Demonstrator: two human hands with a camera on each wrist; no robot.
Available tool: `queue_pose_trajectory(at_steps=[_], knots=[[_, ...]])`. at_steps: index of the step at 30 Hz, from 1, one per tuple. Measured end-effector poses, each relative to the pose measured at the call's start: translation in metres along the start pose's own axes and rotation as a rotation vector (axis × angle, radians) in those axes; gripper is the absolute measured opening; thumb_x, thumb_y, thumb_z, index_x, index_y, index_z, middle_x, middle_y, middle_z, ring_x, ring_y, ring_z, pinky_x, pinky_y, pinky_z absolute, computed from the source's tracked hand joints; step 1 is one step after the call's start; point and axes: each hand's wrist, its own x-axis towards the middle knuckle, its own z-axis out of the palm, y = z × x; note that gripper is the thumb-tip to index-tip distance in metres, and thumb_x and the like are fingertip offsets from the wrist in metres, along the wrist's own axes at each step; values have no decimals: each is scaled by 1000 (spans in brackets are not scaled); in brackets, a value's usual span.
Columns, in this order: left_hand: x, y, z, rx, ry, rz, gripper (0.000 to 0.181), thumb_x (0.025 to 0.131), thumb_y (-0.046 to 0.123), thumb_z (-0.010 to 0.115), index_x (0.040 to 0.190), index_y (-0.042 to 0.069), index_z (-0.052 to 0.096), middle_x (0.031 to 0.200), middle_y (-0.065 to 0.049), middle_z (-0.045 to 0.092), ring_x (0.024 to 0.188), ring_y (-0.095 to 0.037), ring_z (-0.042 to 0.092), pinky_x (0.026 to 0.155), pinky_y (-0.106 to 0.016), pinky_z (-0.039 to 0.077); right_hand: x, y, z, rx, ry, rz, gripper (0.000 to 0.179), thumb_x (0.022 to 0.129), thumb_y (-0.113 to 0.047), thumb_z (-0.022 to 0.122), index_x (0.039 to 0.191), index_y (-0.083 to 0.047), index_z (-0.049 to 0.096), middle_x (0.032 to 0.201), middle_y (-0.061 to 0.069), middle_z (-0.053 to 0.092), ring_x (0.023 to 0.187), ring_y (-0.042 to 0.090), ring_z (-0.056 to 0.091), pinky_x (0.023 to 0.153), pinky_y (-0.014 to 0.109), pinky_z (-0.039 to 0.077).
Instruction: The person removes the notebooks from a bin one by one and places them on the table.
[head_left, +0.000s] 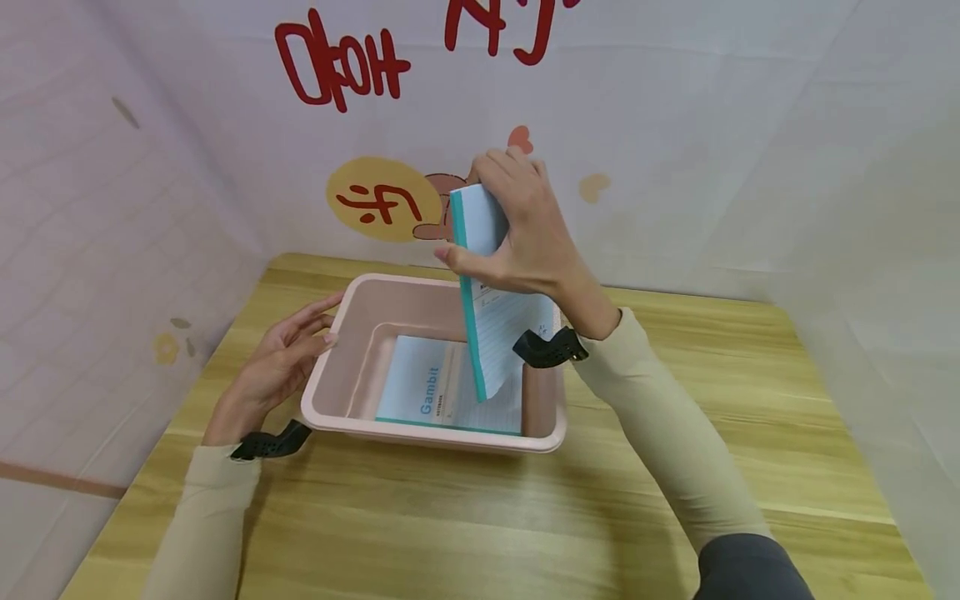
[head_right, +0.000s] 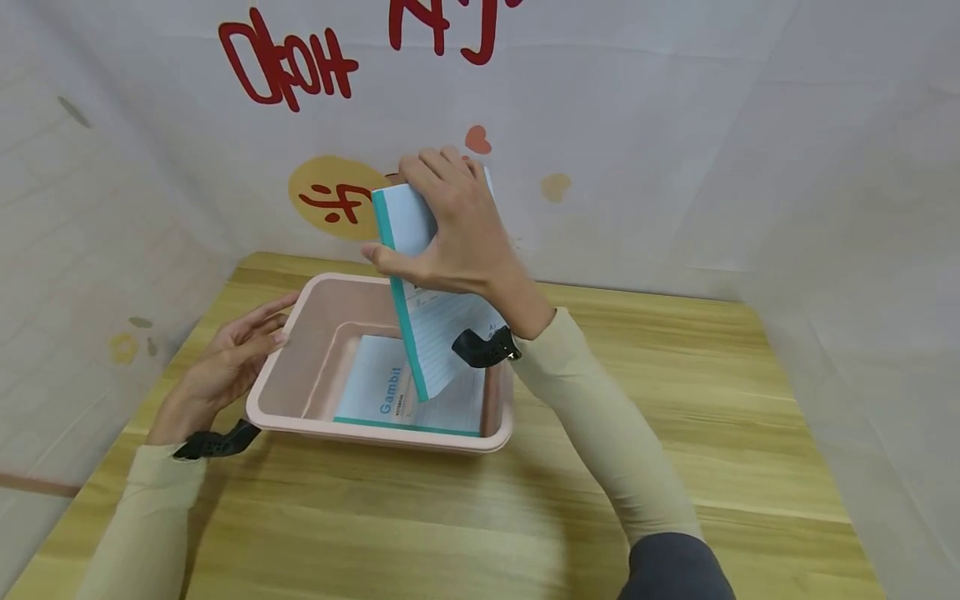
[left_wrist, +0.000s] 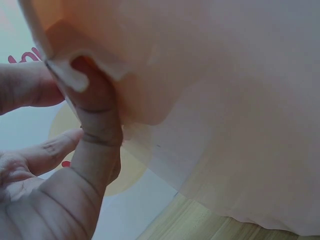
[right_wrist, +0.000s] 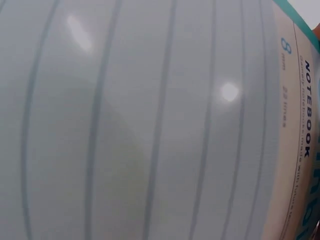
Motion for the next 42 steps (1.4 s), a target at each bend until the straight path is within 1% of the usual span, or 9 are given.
queue_pose_trajectory(at_steps=[4,7,11,17,20,26,36,39,42], knots=[[-4,0,-1,6,-1,5,61,105,-4,49,161,10,31,124,-5,60,99,-12,70,77,-28,63,3,4,-15,-13,45,9,59,74,-57,65,92,-2,56,84,10,54,90,25,48,81,35,24],[-5,0,-1,13,-1,6,60,105,-2,49,161,10,31,125,-5,60,100,-12,70,78,-28,63,4,8,-27,-32,68,8,62,74,-57,65,97,0,59,86,12,57,92,28,48,83,36,25],[-6,0,-2,7,-7,12,60,106,-3,47,162,11,30,126,-4,61,100,-13,71,79,-28,63,3,16,-42,-56,72,17,61,75,-56,66,98,1,59,86,13,57,90,29,48,84,37,27],[-6,-3,-1,-21,-43,33,62,105,-6,45,163,8,27,127,-6,61,101,-13,71,78,-29,63,-3,35,-64,-82,61,116,59,72,-53,68,92,1,56,81,13,53,86,25,44,85,35,26],[-5,-3,0,-26,-40,33,62,105,-5,46,162,8,27,128,-6,61,101,-13,71,78,-29,63,-8,49,-73,-108,57,147,57,71,-50,70,91,2,56,80,13,51,84,24,42,87,36,27],[-5,-2,1,-21,-42,25,62,105,-5,45,163,9,26,127,-5,61,101,-13,71,78,-29,63,-28,79,-81,-164,35,222,53,76,-49,69,89,0,54,79,13,50,83,24,40,89,39,28],[-3,-1,2,-36,-46,21,62,105,-5,46,162,8,26,125,-6,62,99,-15,71,77,-29,63,-61,115,-86,-230,-8,352,51,76,-49,69,83,-2,50,74,3,44,78,24,39,80,36,26],[-3,-1,2,-33,-52,25,62,105,-5,46,162,7,26,124,-6,62,99,-15,71,77,-30,63,-74,127,-85,-245,-18,388,52,76,-49,71,82,-3,50,75,4,43,78,26,39,80,38,26],[-2,-1,2,-35,-56,26,62,105,-5,45,163,7,25,124,-6,62,99,-15,71,77,-30,63,-88,143,-80,-268,-45,430,52,77,-50,74,83,-4,50,77,8,46,79,30,41,82,41,26]])
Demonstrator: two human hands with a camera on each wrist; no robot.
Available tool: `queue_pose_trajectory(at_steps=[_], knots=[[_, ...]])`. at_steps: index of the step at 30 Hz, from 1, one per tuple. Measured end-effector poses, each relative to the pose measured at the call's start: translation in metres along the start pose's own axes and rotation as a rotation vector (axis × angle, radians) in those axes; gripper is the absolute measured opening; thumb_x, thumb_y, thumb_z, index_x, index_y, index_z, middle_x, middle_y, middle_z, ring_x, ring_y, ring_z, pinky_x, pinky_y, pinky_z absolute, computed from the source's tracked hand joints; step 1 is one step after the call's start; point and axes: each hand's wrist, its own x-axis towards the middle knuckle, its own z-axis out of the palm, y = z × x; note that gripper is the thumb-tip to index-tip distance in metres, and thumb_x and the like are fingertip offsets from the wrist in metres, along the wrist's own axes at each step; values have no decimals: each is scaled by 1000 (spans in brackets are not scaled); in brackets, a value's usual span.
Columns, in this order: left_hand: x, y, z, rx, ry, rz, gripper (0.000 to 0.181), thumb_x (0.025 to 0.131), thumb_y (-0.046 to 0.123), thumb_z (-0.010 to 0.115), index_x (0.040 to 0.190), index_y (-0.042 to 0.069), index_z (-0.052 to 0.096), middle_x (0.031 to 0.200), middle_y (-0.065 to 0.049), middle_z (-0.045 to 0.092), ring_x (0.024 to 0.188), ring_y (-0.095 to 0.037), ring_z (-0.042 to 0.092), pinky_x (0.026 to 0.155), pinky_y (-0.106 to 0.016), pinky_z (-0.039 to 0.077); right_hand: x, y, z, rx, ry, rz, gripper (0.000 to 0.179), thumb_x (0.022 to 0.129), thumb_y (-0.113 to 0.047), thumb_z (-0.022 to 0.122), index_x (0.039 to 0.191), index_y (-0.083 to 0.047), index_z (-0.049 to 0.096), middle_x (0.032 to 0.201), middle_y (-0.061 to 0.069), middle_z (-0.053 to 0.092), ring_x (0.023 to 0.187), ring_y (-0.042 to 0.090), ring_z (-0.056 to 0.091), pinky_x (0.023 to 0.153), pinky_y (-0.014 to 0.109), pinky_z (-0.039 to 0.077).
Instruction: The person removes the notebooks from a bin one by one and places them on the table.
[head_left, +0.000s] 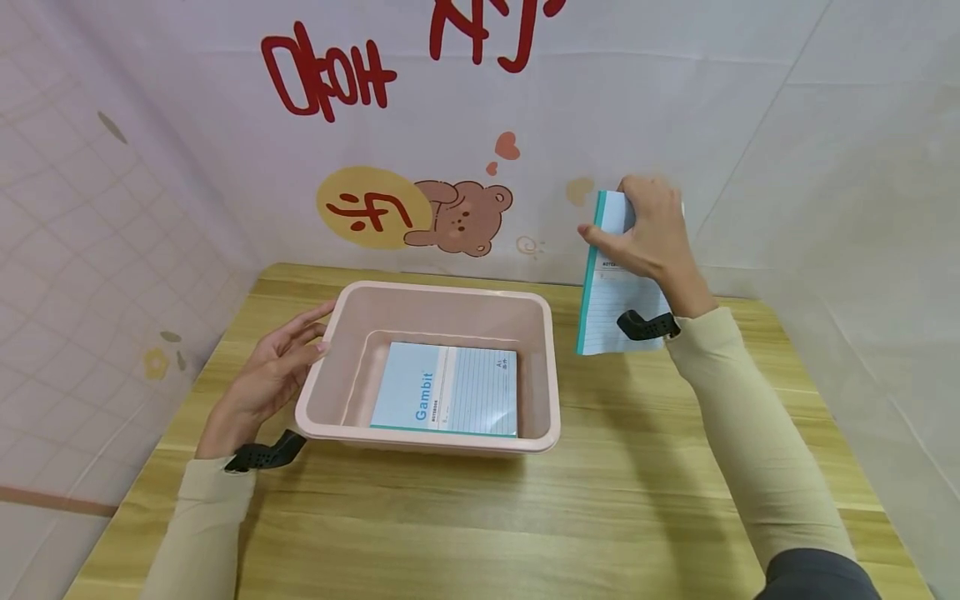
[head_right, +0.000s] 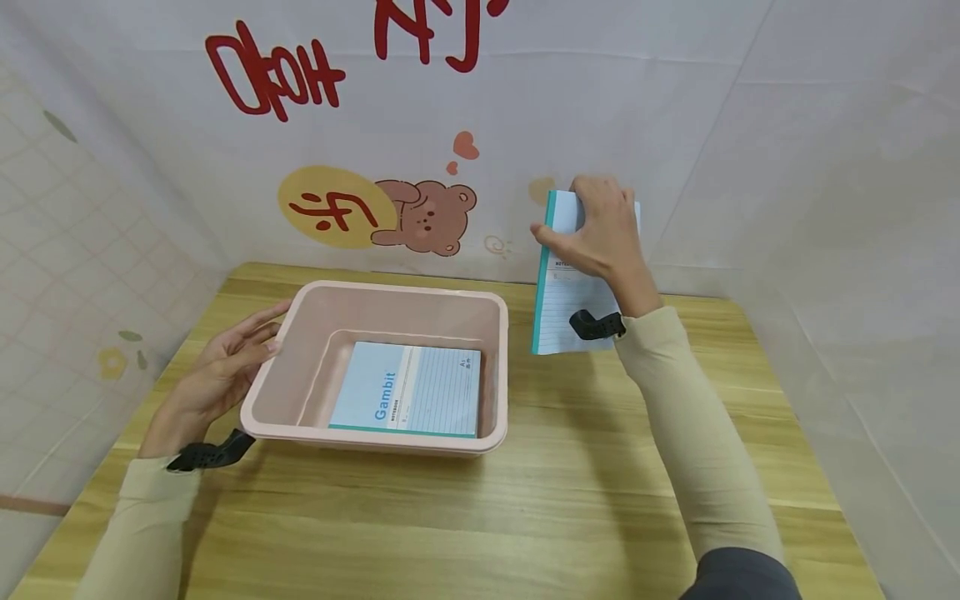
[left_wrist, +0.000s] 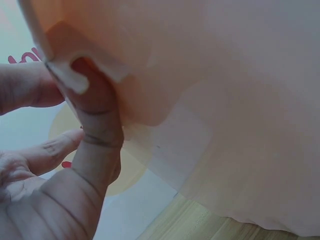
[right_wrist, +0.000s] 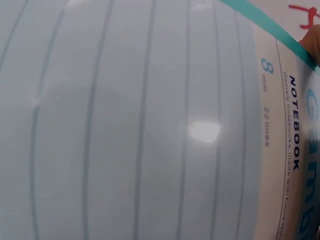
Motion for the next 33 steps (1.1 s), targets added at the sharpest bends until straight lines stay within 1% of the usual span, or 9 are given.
queue_pose_trajectory(at_steps=[3,6,12,14,16,19,23,28,33], knots=[[1,1,1,5,4,-8,63,106,-5,46,163,8,24,124,-6,61,100,-15,71,77,-30,63,-7,17,10,-35,-47,48,52,78,-51,75,86,-5,51,79,11,51,82,32,43,82,45,25],[0,1,0,11,15,-14,62,105,-5,46,163,8,25,125,-6,61,101,-15,71,79,-30,63,-13,31,22,-66,-108,95,52,80,-53,74,86,-7,50,80,12,52,82,32,44,82,46,25],[0,1,0,4,15,-9,62,105,-5,46,162,9,27,126,-6,62,101,-14,71,79,-30,63,-25,54,44,-126,-202,152,57,83,-59,70,82,-9,42,76,10,43,78,31,41,77,43,20],[-1,1,0,3,11,-9,62,105,-5,46,162,9,26,125,-6,62,100,-15,71,78,-30,63,-30,60,51,-153,-234,168,59,84,-62,68,83,-9,42,77,10,42,79,32,43,77,43,21],[-1,1,0,3,6,-10,62,106,-5,46,163,9,26,125,-6,62,100,-15,71,78,-31,63,-34,65,57,-178,-265,183,59,85,-63,67,85,-8,44,79,11,45,83,34,46,77,44,23],[-1,0,0,7,3,-13,62,106,-4,46,163,8,25,125,-6,61,100,-16,72,78,-31,63,-40,72,64,-206,-313,202,62,86,-64,65,93,-5,51,88,15,55,92,38,52,80,48,29],[-1,0,0,9,6,-15,62,106,-4,46,163,8,25,125,-6,61,101,-15,71,79,-31,63,-46,81,73,-233,-375,232,69,87,-67,63,109,-2,57,109,21,64,108,44,53,86,54,32],[-1,0,0,12,6,-9,62,106,-4,46,163,8,25,125,-6,61,100,-15,71,79,-30,63,-49,92,84,-258,-428,256,76,87,-69,61,122,-1,57,123,26,63,116,47,50,89,56,33],[-1,0,0,8,4,-4,61,106,-5,46,162,8,26,126,-7,61,101,-15,71,79,-30,63,-51,100,93,-285,-534,294,91,89,-74,55,140,0,49,140,33,53,128,51,43,100,62,32]])
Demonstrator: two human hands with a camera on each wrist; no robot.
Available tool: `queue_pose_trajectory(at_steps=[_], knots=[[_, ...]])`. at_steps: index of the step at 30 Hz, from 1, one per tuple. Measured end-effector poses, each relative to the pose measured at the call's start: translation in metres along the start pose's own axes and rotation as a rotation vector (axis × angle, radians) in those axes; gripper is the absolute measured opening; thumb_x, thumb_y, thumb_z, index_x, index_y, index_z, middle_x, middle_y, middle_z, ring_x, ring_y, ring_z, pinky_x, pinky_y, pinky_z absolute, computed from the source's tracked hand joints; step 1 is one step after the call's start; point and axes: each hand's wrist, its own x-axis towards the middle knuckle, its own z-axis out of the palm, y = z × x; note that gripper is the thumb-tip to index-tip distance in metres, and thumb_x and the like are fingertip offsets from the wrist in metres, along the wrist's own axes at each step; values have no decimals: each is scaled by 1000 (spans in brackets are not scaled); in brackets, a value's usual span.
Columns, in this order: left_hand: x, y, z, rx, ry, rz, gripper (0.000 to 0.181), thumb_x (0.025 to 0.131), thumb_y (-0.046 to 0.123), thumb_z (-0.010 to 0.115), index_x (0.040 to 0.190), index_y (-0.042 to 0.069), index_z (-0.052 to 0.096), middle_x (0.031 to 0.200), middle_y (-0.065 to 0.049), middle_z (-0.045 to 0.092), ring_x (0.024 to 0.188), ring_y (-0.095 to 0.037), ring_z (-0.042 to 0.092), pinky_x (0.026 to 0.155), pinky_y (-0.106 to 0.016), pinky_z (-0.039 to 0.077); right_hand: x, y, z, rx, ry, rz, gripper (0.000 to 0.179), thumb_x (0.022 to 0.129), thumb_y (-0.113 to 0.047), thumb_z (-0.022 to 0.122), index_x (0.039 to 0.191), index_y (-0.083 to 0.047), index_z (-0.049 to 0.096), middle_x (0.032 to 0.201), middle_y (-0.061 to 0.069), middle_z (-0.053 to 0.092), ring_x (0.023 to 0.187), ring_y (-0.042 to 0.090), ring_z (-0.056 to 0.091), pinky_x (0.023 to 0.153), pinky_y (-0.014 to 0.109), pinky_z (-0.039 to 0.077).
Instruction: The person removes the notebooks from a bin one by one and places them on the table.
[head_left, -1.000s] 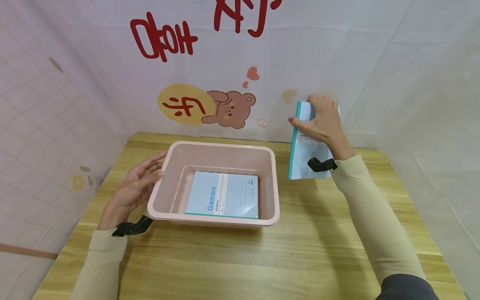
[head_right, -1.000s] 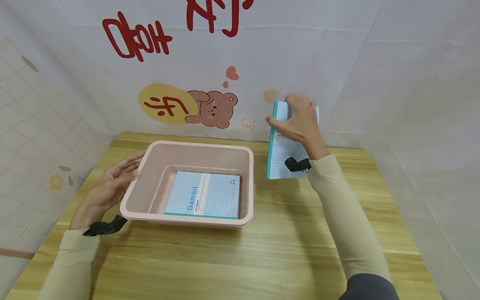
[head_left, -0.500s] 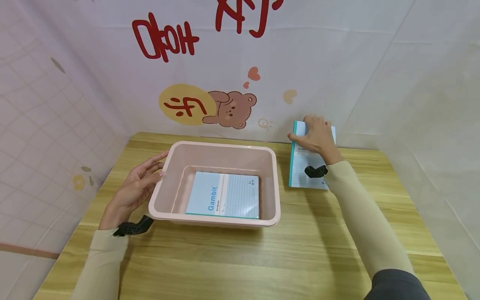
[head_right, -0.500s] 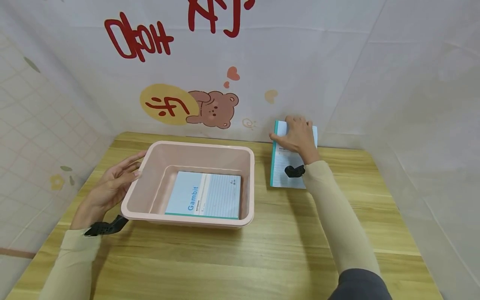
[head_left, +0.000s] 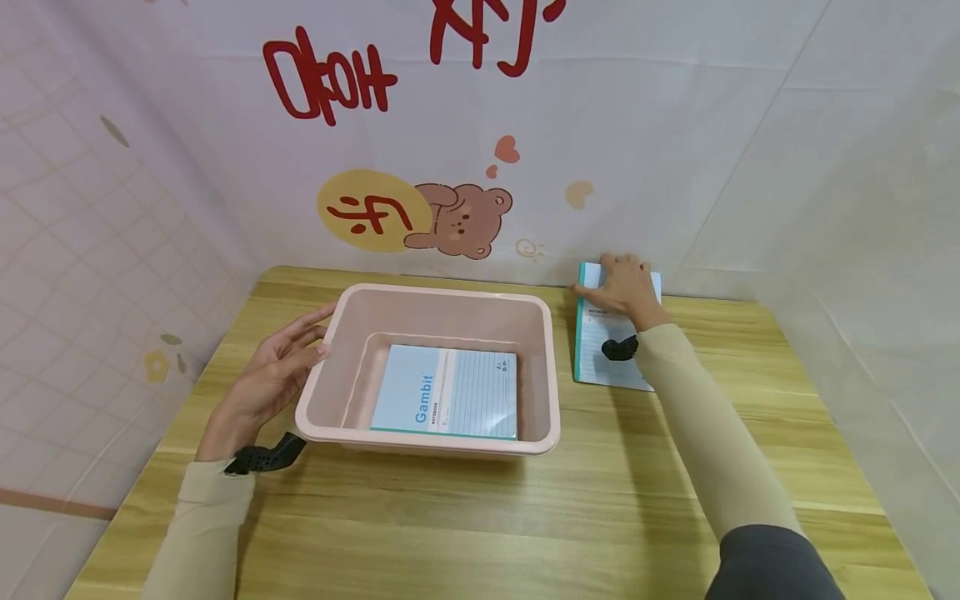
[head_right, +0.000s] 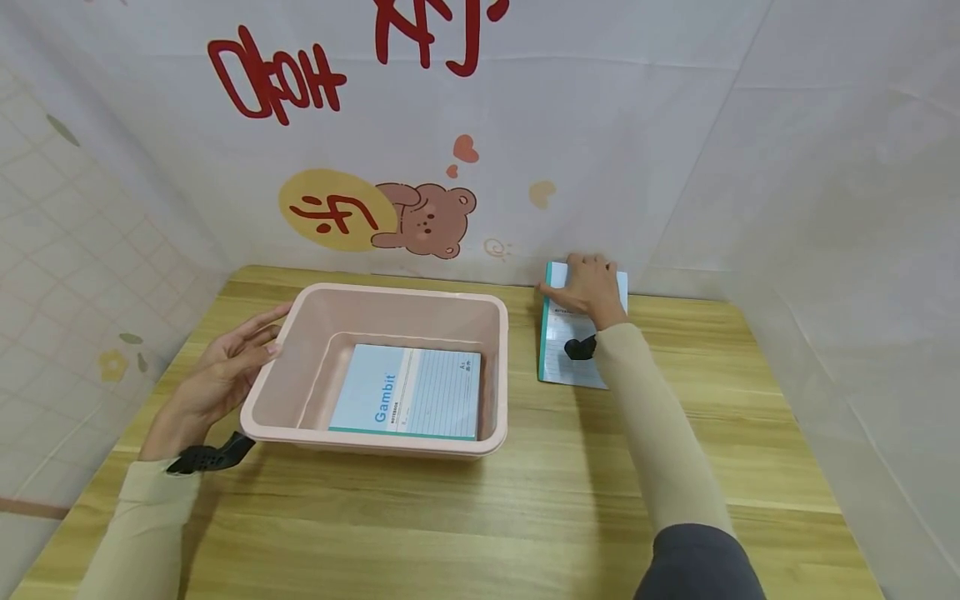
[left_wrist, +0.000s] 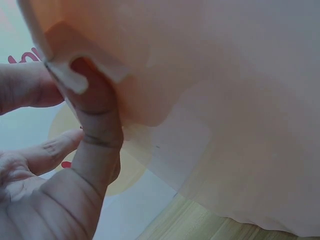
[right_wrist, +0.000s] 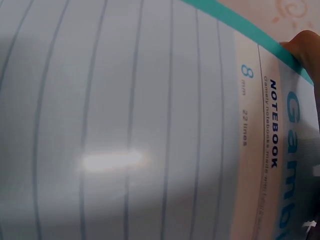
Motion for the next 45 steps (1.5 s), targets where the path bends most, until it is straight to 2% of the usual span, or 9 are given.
queue_pose_trajectory(at_steps=[3,7,10,15,23,31,37,45], knots=[[0,0,-1,-5,-2,2,61,106,-5,46,162,8,26,125,-7,61,100,-16,71,78,-30,63,3,1,6,0,-54,22,94,91,-75,54,145,2,45,146,35,48,133,53,39,107,65,29],[0,-1,-1,-20,-9,9,62,106,-6,44,163,7,25,123,-7,62,98,-16,72,77,-30,63,4,1,13,-1,-101,45,96,90,-76,54,144,2,45,148,34,46,132,52,37,108,67,29],[0,-1,-2,-25,-11,13,62,105,-6,44,163,6,23,122,-6,62,97,-16,72,77,-30,63,4,0,19,1,-110,54,95,88,-78,55,141,1,46,147,33,46,132,51,36,107,67,30],[1,-1,-1,-34,-10,8,62,106,-6,44,163,5,22,123,-6,62,98,-15,72,78,-30,63,3,-1,25,53,-104,50,84,90,-72,58,135,-2,49,145,31,47,138,53,31,111,67,27],[0,1,0,-25,-8,-2,62,106,-5,45,163,7,24,121,-5,62,97,-15,72,77,-30,63,-3,2,22,111,-136,-3,72,97,-58,60,136,1,49,147,32,45,142,54,30,117,69,22],[0,0,-1,-20,-12,4,61,106,-6,44,162,6,24,120,-5,63,96,-15,72,77,-30,63,-14,4,15,137,-142,-51,65,101,-46,59,142,2,46,146,29,48,140,52,36,115,69,29],[-1,0,-1,-16,-10,3,61,106,-5,45,162,7,25,120,-5,62,95,-15,72,76,-30,63,-19,9,13,156,-116,-80,66,102,-49,58,144,0,47,148,28,48,138,51,38,112,68,33],[-1,1,0,6,7,-12,61,105,-5,46,162,8,27,120,-4,62,95,-14,72,76,-31,63,-26,10,8,168,-106,-103,74,100,-57,57,148,-3,45,153,27,44,138,50,37,112,69,33]])
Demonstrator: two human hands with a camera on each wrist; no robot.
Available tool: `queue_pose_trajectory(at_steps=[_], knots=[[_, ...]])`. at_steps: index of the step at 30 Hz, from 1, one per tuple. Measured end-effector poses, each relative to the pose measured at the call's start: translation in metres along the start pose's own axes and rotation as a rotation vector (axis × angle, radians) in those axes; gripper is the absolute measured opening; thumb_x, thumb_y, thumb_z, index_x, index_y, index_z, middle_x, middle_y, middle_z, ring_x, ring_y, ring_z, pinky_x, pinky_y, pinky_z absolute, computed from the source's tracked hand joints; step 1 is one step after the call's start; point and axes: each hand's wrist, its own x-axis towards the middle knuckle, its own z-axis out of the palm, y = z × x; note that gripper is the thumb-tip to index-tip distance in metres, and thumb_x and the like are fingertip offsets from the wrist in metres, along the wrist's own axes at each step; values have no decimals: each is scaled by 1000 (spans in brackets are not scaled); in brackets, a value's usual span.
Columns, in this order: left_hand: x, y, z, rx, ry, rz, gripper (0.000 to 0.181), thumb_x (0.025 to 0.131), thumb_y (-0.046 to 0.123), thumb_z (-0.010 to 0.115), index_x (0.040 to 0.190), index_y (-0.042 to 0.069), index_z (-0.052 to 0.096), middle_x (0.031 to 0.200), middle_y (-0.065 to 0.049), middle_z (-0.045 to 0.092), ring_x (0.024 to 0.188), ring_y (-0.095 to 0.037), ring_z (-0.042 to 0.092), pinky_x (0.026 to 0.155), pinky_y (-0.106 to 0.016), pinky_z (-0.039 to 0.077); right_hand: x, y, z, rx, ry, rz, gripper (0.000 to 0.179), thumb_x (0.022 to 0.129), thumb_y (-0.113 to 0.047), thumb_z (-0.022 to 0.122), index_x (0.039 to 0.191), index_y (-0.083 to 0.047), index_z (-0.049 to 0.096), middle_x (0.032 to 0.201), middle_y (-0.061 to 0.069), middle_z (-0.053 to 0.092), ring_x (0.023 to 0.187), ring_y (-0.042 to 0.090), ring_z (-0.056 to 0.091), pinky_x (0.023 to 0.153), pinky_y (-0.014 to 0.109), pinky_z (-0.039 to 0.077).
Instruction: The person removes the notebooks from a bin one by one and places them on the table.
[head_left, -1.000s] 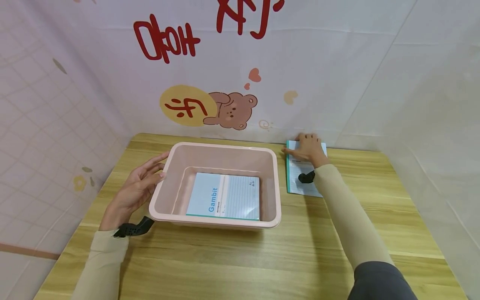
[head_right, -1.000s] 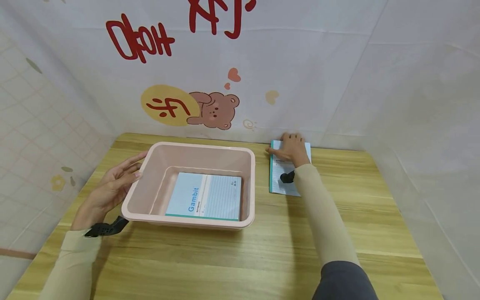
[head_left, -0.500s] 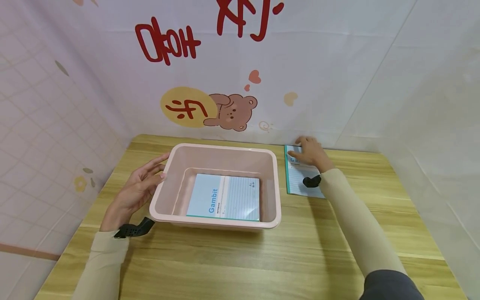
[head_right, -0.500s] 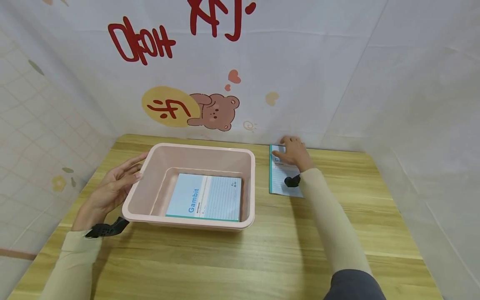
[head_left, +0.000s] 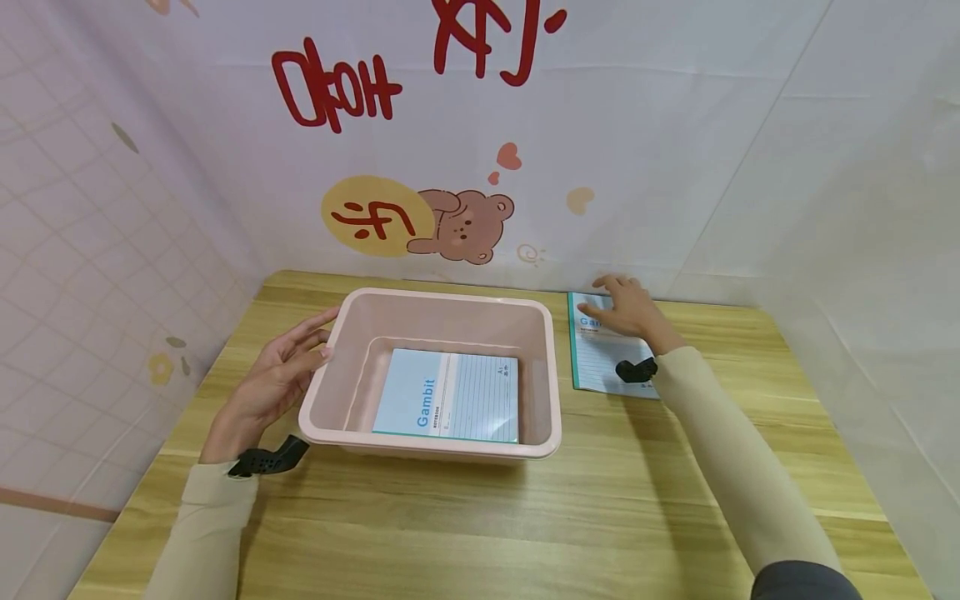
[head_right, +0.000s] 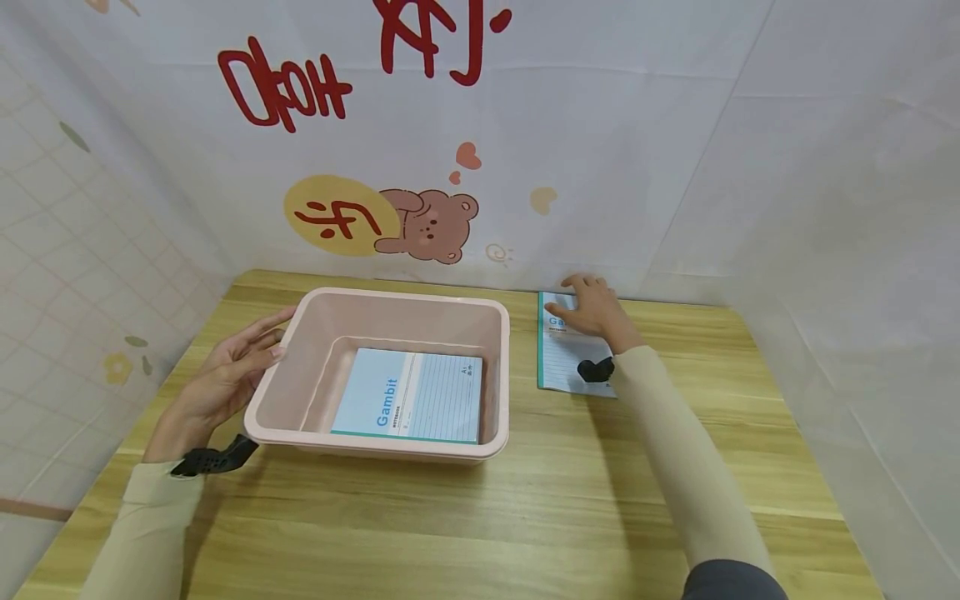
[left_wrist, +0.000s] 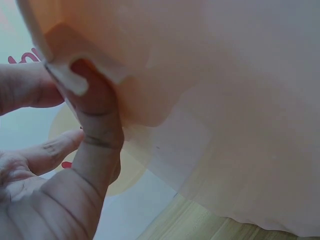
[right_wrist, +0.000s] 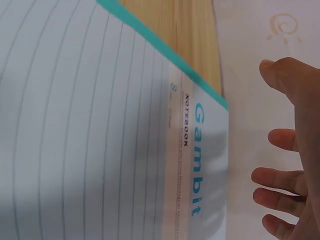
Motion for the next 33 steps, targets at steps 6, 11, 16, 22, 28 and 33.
queue_pose_trajectory(at_steps=[6,11,16,22,28,33], knots=[[-1,0,-1,9,12,-8,61,106,-3,47,162,10,28,122,-4,62,97,-13,71,77,-30,63,-3,-7,-4,10,25,-42,73,99,-57,58,149,-6,46,157,25,40,141,50,33,114,69,28],[-1,1,-1,4,14,-14,61,106,-3,47,162,10,28,122,-4,62,97,-14,71,77,-31,63,-8,-14,-9,19,19,-62,74,99,-58,57,153,-10,43,160,23,36,144,51,29,114,72,24],[-2,0,-1,-5,3,-7,61,106,-4,46,162,9,26,123,-4,62,98,-14,72,77,-32,63,-14,-21,-12,35,43,-85,73,99,-58,57,155,-13,41,162,19,35,145,50,28,113,73,23],[-2,-1,-1,-22,-7,3,61,106,-5,45,162,8,26,123,-5,62,97,-15,72,77,-32,64,-22,-31,-17,69,80,-127,70,99,-55,59,155,-17,41,161,14,36,144,46,30,112,70,23],[0,-1,0,-21,-8,11,61,106,-4,45,162,8,25,126,-5,62,101,-15,71,79,-31,63,-32,-41,-24,104,134,-173,67,100,-50,61,155,-17,42,161,13,37,145,45,29,112,71,21],[0,-2,0,-15,-16,21,61,106,-5,45,162,7,25,125,-5,62,102,-14,70,79,-30,63,-41,-50,-28,114,156,-206,67,100,-49,62,155,-18,42,162,15,34,145,45,29,111,71,21]])
